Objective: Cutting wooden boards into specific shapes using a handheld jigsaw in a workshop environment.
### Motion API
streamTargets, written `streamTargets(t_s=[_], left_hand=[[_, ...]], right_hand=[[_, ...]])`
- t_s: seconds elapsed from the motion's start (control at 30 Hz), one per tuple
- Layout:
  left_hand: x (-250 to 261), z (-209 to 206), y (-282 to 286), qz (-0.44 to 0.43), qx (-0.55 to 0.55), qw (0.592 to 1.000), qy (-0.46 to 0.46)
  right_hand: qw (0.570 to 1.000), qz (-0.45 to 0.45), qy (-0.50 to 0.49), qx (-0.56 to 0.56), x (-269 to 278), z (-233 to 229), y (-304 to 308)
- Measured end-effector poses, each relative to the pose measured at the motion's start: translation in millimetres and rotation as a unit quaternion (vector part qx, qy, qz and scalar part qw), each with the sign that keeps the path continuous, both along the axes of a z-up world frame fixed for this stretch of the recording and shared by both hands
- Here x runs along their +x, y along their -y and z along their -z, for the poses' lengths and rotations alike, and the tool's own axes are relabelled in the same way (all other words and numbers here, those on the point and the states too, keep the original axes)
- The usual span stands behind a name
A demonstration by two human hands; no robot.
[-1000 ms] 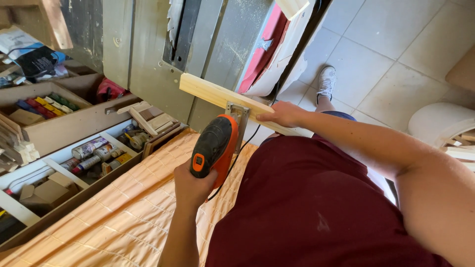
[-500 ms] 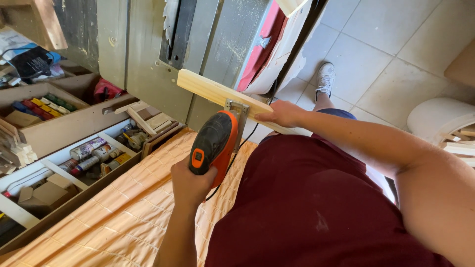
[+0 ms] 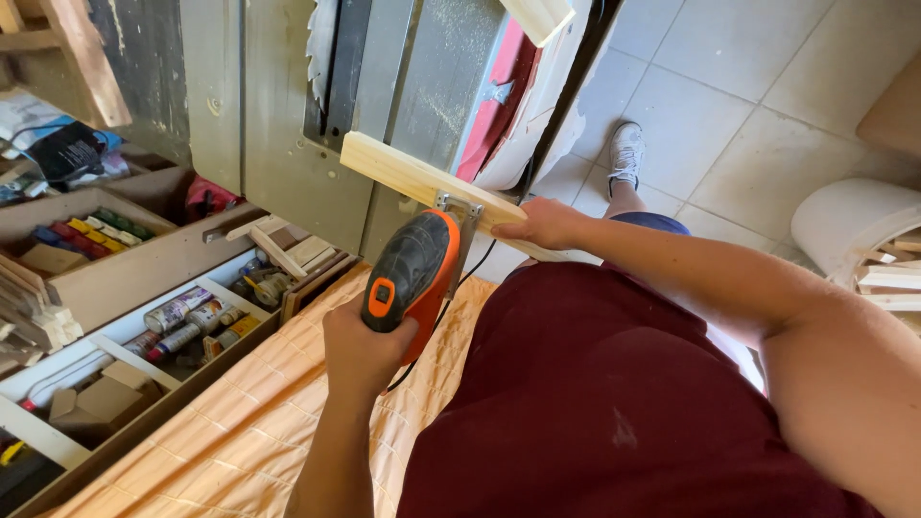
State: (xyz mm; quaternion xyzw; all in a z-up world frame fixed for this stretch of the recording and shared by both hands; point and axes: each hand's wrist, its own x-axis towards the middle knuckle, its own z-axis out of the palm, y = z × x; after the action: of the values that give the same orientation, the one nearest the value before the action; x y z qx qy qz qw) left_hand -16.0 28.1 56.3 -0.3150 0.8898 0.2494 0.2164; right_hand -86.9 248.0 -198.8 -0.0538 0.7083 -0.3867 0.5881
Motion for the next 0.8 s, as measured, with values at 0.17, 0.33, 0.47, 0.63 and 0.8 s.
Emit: streamTargets(t_s=[0.17, 0.33, 0.47, 0.63, 0.8], left_hand=[[7, 9, 9, 0.012, 0.015, 0.999, -0.031], [21, 20, 21, 0.040, 0.027, 0.996, -0.079], [28, 24, 23, 0.048, 0.027, 0.993, -0.100], [34, 31, 30, 0.082, 0.051, 0.983, -0.154], [48, 40, 37, 0.087, 0.067, 0.975, -0.195]], right_hand=[[1.000, 0.013, 0.001, 0.001, -1, -2, -1], [1.000, 0.013, -0.003, 0.007, -4, -4, -3], [1.000, 0.017, 0.003, 0.006, -1, 3, 0], [1.000, 0.023, 0.014, -0.004, -4, 0, -3], [1.000, 0.020, 0.023, -0.006, -5, 3, -1]])
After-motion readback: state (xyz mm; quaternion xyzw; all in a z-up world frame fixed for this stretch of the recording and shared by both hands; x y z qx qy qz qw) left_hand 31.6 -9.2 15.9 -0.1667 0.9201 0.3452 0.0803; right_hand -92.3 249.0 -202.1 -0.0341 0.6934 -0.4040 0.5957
